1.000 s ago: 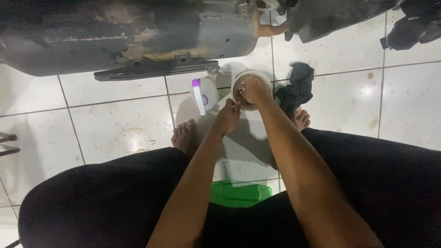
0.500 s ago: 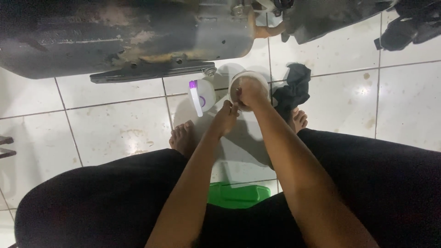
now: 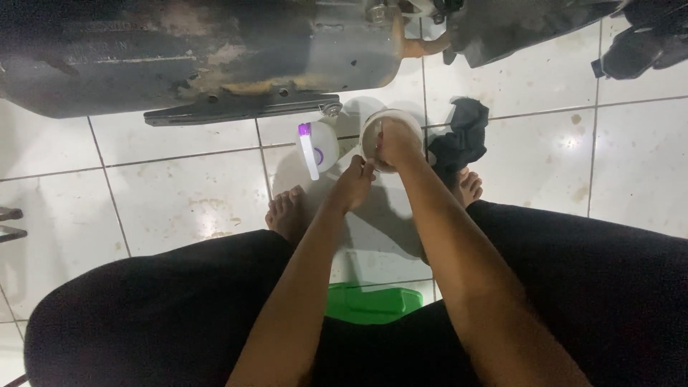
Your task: The person sprays a cleaning solution onto the rear side of a motorcycle and then uses a pink sponge to scrub the body panels and exhaust area. The person dips the sponge into a bucket of water to rinse it before continuing to wipe the motorcycle's surface.
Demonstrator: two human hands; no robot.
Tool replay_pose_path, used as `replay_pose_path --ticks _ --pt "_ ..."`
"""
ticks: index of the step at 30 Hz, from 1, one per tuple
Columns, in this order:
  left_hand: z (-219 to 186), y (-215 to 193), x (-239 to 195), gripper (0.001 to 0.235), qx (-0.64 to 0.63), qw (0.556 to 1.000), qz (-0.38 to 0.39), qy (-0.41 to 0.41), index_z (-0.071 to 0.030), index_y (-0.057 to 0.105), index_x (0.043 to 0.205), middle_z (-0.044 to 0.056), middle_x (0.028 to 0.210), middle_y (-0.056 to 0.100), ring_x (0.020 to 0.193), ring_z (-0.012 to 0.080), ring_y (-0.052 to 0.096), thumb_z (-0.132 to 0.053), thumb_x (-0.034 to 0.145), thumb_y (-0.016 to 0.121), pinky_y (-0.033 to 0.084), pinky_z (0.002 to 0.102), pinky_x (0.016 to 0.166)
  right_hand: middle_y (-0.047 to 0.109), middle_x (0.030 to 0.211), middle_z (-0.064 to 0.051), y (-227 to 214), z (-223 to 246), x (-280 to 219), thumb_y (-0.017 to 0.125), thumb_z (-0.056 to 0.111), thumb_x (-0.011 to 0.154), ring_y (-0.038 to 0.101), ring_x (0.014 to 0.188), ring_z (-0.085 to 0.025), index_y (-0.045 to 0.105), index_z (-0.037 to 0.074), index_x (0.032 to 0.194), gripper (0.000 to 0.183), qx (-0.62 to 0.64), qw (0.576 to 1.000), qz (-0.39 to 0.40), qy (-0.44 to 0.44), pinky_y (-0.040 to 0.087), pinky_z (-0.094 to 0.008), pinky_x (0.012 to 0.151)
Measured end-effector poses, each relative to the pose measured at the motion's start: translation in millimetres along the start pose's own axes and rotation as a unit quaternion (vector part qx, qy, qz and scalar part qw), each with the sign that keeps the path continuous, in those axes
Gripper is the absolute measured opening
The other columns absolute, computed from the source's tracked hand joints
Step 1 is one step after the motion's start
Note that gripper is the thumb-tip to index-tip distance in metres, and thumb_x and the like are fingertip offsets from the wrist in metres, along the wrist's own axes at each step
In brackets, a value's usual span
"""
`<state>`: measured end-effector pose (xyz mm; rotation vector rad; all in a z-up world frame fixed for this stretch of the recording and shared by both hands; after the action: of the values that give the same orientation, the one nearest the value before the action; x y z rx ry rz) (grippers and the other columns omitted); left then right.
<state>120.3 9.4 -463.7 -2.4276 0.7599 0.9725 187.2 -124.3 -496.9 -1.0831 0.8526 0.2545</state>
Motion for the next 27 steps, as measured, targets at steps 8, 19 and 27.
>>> replay_pose_path --ticks 8,19,27 --pt "8.1 4.4 9.7 0.058 -0.005 1.0 0.009 0.001 0.001 0.043 0.142 0.02 0.117 0.066 0.106 0.0326 0.068 -0.047 0.113 0.026 0.052 0.05 0.09 0.072 0.113 -0.014 -12.9 18.7 -28.5 0.067 0.007 0.093 0.067 0.117 -0.031 0.072 0.008 0.119 0.026 -0.077 0.995 -0.032 -0.054 0.055 -0.047 0.098" --pt "0.5 2.0 1.5 0.063 -0.001 1.0 0.0 0.027 0.002 0.043 0.14 0.022 0.115 0.066 0.106 0.0358 0.067 -0.052 0.113 0.024 0.05 0.052 0.09 0.074 0.113 -0.012 15.7 17.2 -8.2 0.06 0.01 0.097 0.068 0.116 -0.03 0.072 0.007 0.118 0.024 -0.166 0.972 -0.111 -0.121 0.051 -0.047 0.101" --pt "1.3 0.2 6.8 0.054 -0.022 0.999 0.002 0.025 -0.001 0.05 0.133 0.017 0.111 0.067 0.108 0.0334 0.068 -0.047 0.111 0.032 0.052 0.052 0.091 0.067 0.129 -0.017 17.1 -1.2 14.7 0.061 0.009 0.099 0.061 0.128 -0.03 0.061 0.001 0.133 0.035 -0.146 0.986 -0.074 -0.04 0.048 -0.043 0.109"
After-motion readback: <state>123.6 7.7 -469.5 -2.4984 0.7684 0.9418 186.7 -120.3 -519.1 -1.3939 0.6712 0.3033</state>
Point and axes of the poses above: each hand's wrist, its own x-axis towards the middle knuckle, its own y-axis out of the palm, z = x × y, the point moved 9 cm from there along x, towards the middle knuckle
